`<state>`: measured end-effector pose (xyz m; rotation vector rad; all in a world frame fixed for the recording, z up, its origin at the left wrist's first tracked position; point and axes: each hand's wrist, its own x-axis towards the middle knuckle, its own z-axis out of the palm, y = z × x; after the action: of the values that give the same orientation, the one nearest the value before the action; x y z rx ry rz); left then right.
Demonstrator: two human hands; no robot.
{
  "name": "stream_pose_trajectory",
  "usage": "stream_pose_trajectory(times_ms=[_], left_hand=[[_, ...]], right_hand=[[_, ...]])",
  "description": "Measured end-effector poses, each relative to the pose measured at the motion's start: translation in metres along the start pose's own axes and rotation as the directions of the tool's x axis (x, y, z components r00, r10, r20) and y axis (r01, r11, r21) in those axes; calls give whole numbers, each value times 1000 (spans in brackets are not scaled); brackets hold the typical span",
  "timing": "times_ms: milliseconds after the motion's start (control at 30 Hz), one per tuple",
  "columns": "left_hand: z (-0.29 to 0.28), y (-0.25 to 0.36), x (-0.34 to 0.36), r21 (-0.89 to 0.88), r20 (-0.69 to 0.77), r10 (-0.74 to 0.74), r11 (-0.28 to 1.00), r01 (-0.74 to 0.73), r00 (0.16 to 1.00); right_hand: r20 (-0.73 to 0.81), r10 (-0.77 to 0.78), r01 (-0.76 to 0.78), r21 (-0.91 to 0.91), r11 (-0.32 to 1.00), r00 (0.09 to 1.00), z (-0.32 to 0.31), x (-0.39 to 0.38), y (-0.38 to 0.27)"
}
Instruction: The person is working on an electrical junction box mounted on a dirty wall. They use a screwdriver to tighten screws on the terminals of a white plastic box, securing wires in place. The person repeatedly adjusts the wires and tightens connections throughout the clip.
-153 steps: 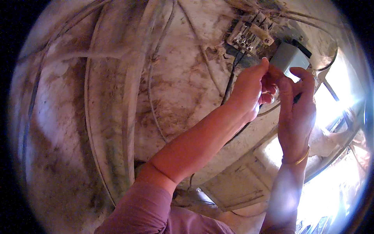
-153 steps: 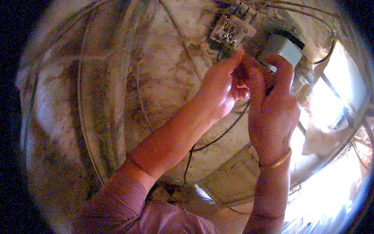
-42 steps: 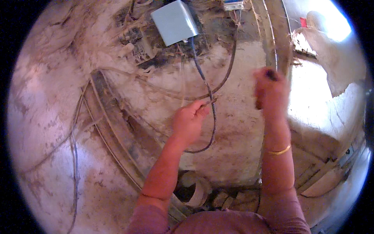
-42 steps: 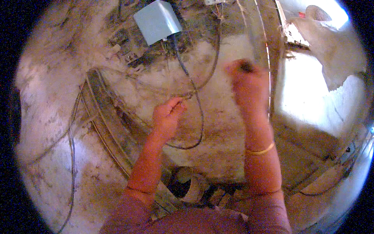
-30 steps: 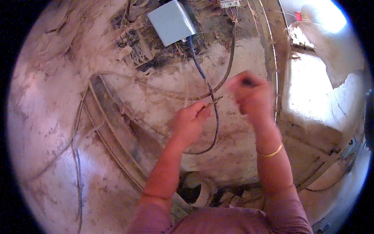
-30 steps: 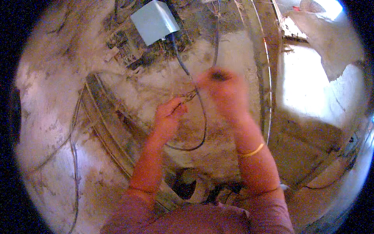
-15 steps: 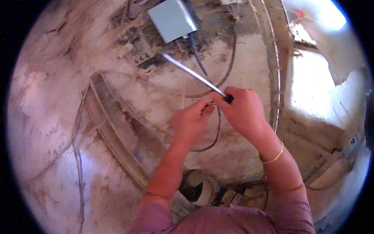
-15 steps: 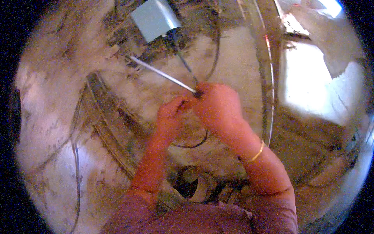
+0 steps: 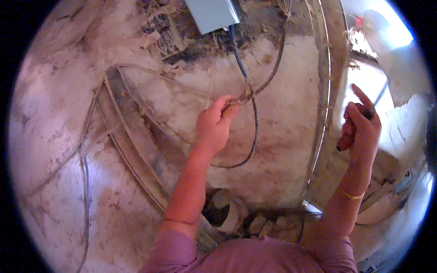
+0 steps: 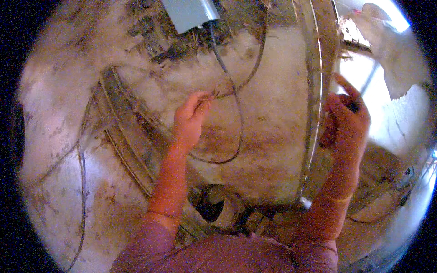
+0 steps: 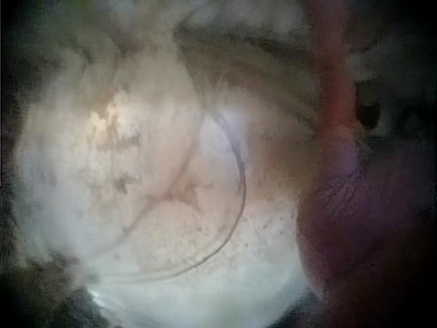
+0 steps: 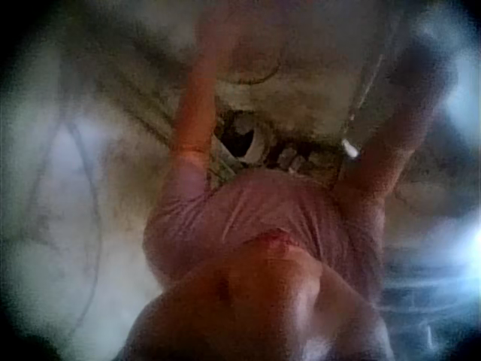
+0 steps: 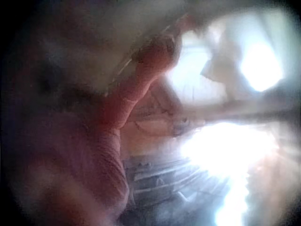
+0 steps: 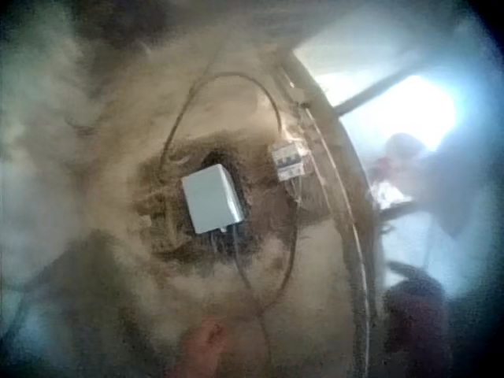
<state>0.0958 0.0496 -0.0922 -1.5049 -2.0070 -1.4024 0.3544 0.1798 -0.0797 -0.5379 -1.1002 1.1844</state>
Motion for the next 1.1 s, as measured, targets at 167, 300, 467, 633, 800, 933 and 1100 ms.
stream_pose_trajectory(times_ms=[167, 300, 467, 633, 800, 933, 1100], left_hand=[[31, 22, -2, 66, -94, 227, 973, -222, 969], [41, 29, -10, 196, -69, 328, 930, -310, 942], [46, 49, -11, 357, -131, 562, 795, -490, 817], [46, 42, -16, 422, -60, 682, 679, -601, 729], [53, 51, -15, 249, -142, 464, 872, -422, 874], [38, 50, -14, -39, -139, -8, 999, 3, 990], [41, 63, -13, -133, -111, 33, 990, -47, 993]], right_hand=[[299, 136, -41, -302, 952, 945, 24, -13, 13], [466, -8, 276, -511, 814, 885, 53, -19, 25], [501, 3, 302, -526, 795, 865, 58, -16, 25], [515, 60, 232, -483, 845, 855, 48, -20, 23], [399, -309, 458, -363, 812, 864, 37, -14, 19], [137, -93, 116, -167, 979, 986, 18, 2, -7], [510, -110, 399, -502, 768, 853, 48, -7, 25]])
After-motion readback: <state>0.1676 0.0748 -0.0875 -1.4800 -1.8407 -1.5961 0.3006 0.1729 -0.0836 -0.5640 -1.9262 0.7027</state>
